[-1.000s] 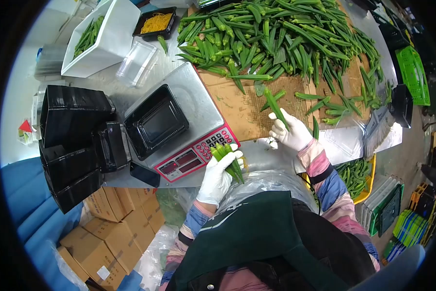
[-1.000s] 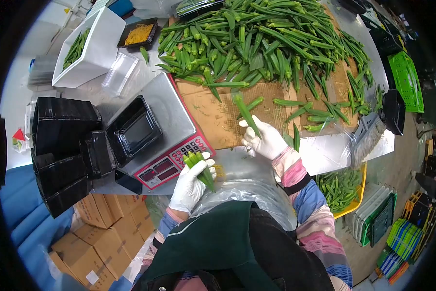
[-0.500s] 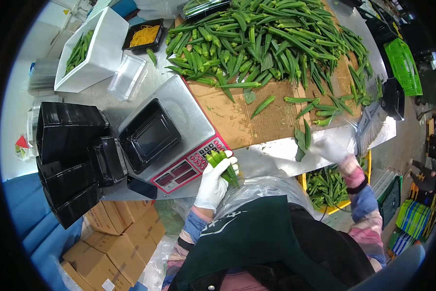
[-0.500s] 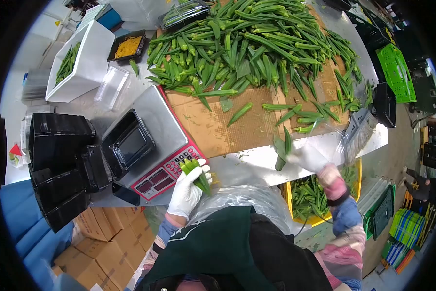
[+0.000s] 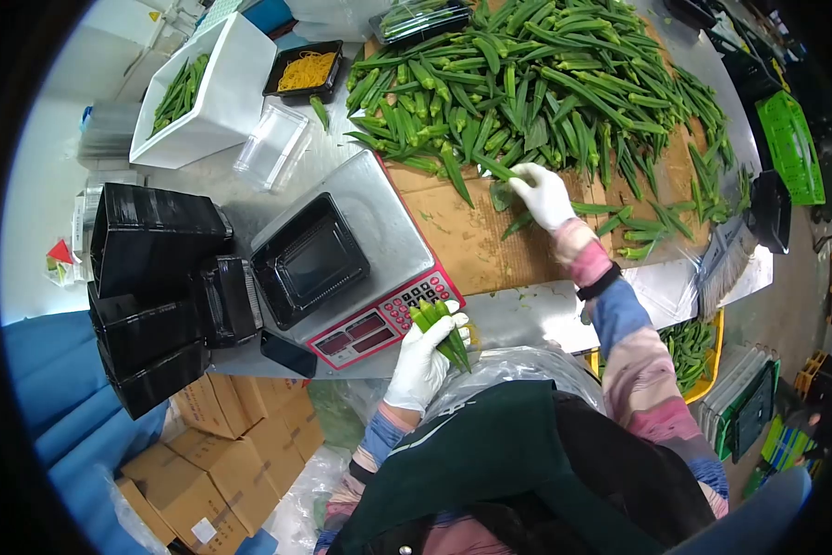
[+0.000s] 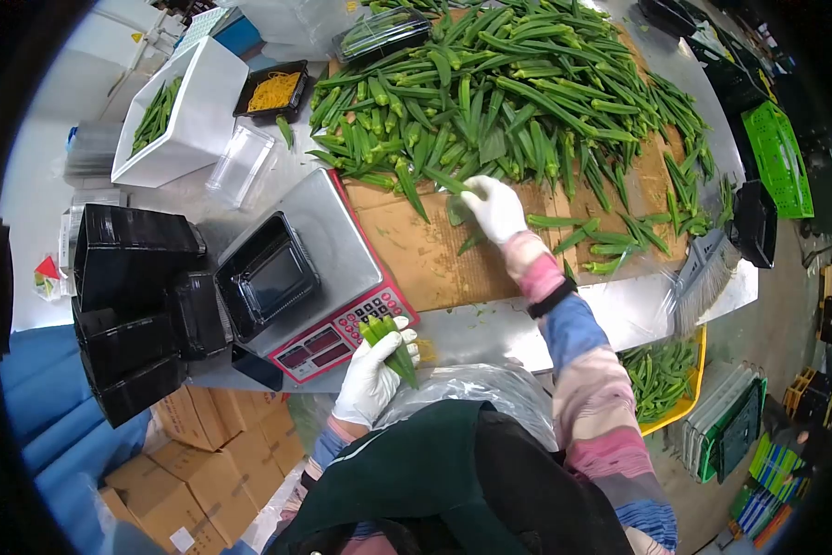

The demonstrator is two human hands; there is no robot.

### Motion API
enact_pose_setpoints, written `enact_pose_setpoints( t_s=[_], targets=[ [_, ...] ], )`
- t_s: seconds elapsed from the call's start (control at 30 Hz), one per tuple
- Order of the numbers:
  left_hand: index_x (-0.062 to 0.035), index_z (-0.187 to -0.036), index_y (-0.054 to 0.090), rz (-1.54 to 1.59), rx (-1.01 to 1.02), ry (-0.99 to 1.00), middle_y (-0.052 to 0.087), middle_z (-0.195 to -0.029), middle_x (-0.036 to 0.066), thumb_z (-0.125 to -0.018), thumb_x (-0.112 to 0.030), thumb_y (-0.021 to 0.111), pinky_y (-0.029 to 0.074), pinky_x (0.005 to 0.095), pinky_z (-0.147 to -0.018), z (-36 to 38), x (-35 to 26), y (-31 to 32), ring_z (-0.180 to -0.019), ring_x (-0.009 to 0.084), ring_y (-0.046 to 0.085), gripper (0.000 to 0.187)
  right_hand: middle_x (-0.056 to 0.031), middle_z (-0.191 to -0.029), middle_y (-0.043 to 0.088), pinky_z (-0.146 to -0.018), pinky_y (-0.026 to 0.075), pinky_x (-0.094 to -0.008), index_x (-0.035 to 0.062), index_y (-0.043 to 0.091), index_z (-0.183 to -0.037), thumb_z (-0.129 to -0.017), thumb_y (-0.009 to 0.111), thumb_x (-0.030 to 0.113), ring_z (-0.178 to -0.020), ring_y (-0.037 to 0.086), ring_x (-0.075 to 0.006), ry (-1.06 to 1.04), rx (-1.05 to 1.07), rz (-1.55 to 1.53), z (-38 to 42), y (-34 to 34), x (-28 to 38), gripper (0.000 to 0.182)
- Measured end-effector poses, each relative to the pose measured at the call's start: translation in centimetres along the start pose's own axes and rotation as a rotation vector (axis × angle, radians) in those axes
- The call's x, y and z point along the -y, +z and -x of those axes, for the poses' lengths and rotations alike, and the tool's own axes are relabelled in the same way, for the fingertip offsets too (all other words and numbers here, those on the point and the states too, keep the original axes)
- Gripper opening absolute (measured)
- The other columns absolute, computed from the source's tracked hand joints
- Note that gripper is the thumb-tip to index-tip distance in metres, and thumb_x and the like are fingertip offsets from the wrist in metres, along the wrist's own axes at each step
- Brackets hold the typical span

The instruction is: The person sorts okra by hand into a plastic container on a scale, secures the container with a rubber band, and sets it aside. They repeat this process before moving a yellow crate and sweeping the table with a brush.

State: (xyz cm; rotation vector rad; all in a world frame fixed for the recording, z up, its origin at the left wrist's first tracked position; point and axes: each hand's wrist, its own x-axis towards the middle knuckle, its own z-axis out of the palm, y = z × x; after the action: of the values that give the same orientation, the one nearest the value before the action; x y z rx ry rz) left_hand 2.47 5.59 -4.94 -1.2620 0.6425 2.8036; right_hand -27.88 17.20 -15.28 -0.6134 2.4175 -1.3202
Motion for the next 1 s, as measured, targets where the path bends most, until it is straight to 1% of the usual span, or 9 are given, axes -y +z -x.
enact_pose_setpoints(
  t_s=[0.17, 0.43, 0.53, 0.6, 0.73, 0.8, 0.87, 0.9, 1.0],
  targets=[
    [0.0006, -0.128, 0.054, -0.036, 0.011, -0.011, 0.066, -0.107, 0.014, -0.097, -0.006, 0.062, 0.056, 0.0372, -0.084, -1.2, 0.0, 0.9, -0.094, 0.0224, 0.066, 0.033, -0.0047, -0.098, 0.068, -0.072, 0.049, -0.0298, -0.0005, 0.067, -0.112, -0.103, 0.055, 0.023, -0.077, 0.059, -0.0128, 0.372, 0.234, -0.886, 5.5, -4.5, 2.1, 0.027],
    [0.0018, -0.133, 0.05, -0.014, 0.114, -0.052, 0.064, -0.118, 0.019, -0.097, -0.007, 0.061, 0.057, 0.0433, -0.089, -1.7, -0.6, 2.8, -0.102, 0.0277, 0.067, 0.039, -0.0072, -0.098, 0.065, -0.072, 0.048, -0.0292, -0.0027, 0.061, -0.12, -0.105, 0.053, 0.025, -0.076, 0.057, -0.0133, 0.55, 0.215, -1.462, 10.6, -5.2, 1.6, 0.032],
    [0.001, -0.135, 0.048, 0.025, 0.102, -0.024, 0.064, -0.122, 0.021, -0.099, -0.009, 0.06, 0.056, 0.0412, -0.09, -1.7, -0.8, 4.5, -0.107, 0.0277, 0.066, 0.039, -0.0077, -0.099, 0.067, -0.072, 0.049, -0.0282, -0.0018, 0.063, -0.12, -0.104, 0.054, 0.026, -0.076, 0.058, -0.0115, 0.492, 0.202, -1.231, 11.6, -5.1, 3.2, 0.034],
    [0.0001, -0.137, 0.045, 0.091, 0.129, -0.003, 0.064, -0.121, 0.02, -0.099, -0.008, 0.061, 0.056, 0.0413, -0.09, -1.6, -0.9, 6.1, -0.108, 0.0283, 0.065, 0.043, -0.007, -0.102, 0.071, -0.077, 0.052, -0.0284, 0.0016, 0.068, -0.117, -0.101, 0.059, 0.028, -0.084, 0.063, -0.0106, 0.406, 0.27, -0.71, 13.0, -5.4, 7.8, 0.032],
    [-0.0007, -0.141, 0.039, 0.024, 0.133, 0.106, 0.065, -0.116, 0.017, -0.098, -0.008, 0.062, 0.056, 0.0415, -0.089, -3.3, 0.1, 5.6, -0.106, 0.0277, 0.066, 0.049, -0.0106, -0.095, 0.069, -0.083, 0.053, -0.0344, 0.0048, 0.072, -0.101, -0.089, 0.071, 0.023, -0.089, 0.067, -0.0236, -0.193, 0.339, -0.217, 14.3, -2.8, 8.5, 0.022],
    [0.0014, -0.138, 0.043, -0.046, 0.131, 0.062, 0.066, -0.109, 0.015, -0.097, -0.008, 0.063, 0.056, 0.0394, -0.083, -2.7, -0.4, 5.5, -0.093, 0.0234, 0.067, 0.047, -0.0107, -0.094, 0.067, -0.082, 0.052, -0.0376, 0.0052, 0.07, -0.092, -0.086, 0.074, 0.022, -0.09, 0.066, -0.0281, -0.102, 0.041, -0.118, 11.4, -4.7, 9.3, 0.018],
    [0.0023, -0.136, 0.044, -0.035, 0.14, 0.03, 0.066, -0.106, 0.014, -0.097, -0.007, 0.064, 0.056, 0.0378, -0.08, -2.2, -0.5, 5.2, -0.087, 0.0214, 0.066, 0.045, -0.0097, -0.102, 0.064, -0.083, 0.049, -0.0404, 0.0089, 0.065, -0.106, -0.082, 0.078, 0.026, -0.096, 0.061, -0.0297, -0.366, -0.373, 0.287, 6.4, -6.4, 6.0, 0.032],
    [0.0028, -0.134, 0.046, -0.044, 0.124, 0.023, 0.065, -0.104, 0.014, -0.097, -0.007, 0.063, 0.055, 0.0365, -0.079, -2.1, -0.4, 5.2, -0.084, 0.0207, 0.064, 0.042, -0.0098, -0.111, 0.062, -0.086, 0.047, -0.0409, 0.0095, 0.062, -0.116, -0.08, 0.08, 0.029, -0.102, 0.059, -0.0298, -0.298, -0.527, 0.491, 4.6, -7.1, 4.8, 0.044],
    [0.0029, -0.135, 0.046, -0.043, 0.114, -0.01, 0.065, -0.103, 0.015, -0.097, -0.007, 0.063, 0.055, 0.0367, -0.079, -2.1, 0.0, 4.7, -0.084, 0.0211, 0.064, 0.043, -0.0108, -0.114, 0.061, -0.087, 0.047, -0.0418, 0.0076, 0.061, -0.129, -0.079, 0.081, 0.032, -0.1, 0.06, -0.03, -0.134, -0.546, 0.75, 0.1, -8.3, -0.2, 0.06]
  ],
)
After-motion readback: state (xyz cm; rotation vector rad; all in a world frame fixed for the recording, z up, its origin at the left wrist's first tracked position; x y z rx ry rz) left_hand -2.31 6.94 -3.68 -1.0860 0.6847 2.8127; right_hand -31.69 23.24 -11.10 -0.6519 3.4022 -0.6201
